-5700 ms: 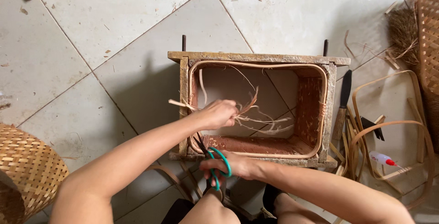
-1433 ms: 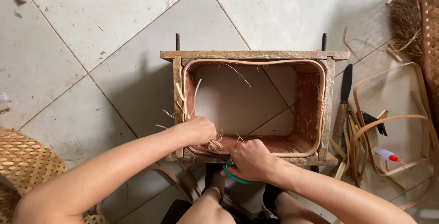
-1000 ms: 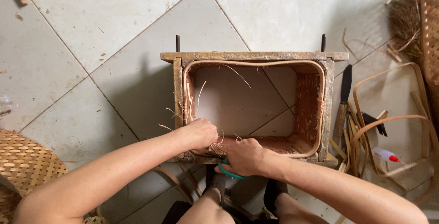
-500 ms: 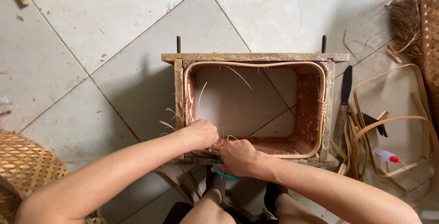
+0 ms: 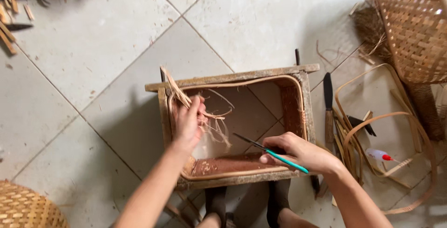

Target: The person sits on the floor assembling a woven bamboo basket in a wooden frame mold. They trim excess bamboo strips with scissors, press the woven rim into place, fit a woven bamboo panel inside the frame, and bend a bamboo rim strip around the basket edge.

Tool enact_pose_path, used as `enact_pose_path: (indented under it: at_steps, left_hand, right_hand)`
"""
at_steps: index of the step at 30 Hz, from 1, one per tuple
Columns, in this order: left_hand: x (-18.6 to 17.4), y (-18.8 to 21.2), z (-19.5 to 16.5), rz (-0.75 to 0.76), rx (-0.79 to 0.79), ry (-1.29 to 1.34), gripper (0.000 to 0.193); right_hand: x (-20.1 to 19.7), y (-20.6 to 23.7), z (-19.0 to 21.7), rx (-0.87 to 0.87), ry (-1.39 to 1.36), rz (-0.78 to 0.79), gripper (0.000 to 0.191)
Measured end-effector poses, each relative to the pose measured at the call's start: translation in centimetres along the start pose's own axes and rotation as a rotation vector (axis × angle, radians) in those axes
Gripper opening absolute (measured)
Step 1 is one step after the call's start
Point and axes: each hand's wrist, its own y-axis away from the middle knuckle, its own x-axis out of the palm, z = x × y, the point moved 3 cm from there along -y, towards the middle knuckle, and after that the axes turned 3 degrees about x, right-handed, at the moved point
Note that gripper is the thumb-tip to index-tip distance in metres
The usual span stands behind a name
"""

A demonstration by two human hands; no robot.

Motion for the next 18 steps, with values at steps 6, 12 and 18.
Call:
enact_pose_path:
  at_steps: [6, 12, 18]
  left_hand:
    - [1.8, -5.1, 5.8, -0.080, 0.097, 0.082, 0.034]
    - [1.6, -6.1, 6.8, 0.023, 0.219, 0.010, 0.035]
    - [-2.8, -4.4, 7.9, -0.025, 0.299, 0.042, 0.030]
  right_hand:
    - [-0.7, 0.5, -3.0, 0.051, -0.097, -0.145, 0.054]
    - [-0.5, -0.5, -4.8, 0.142, -0.148, -0.131, 0.053]
    - [-1.4, -6.1, -4.4, 0.005, 0.119, -0.161, 0.061]
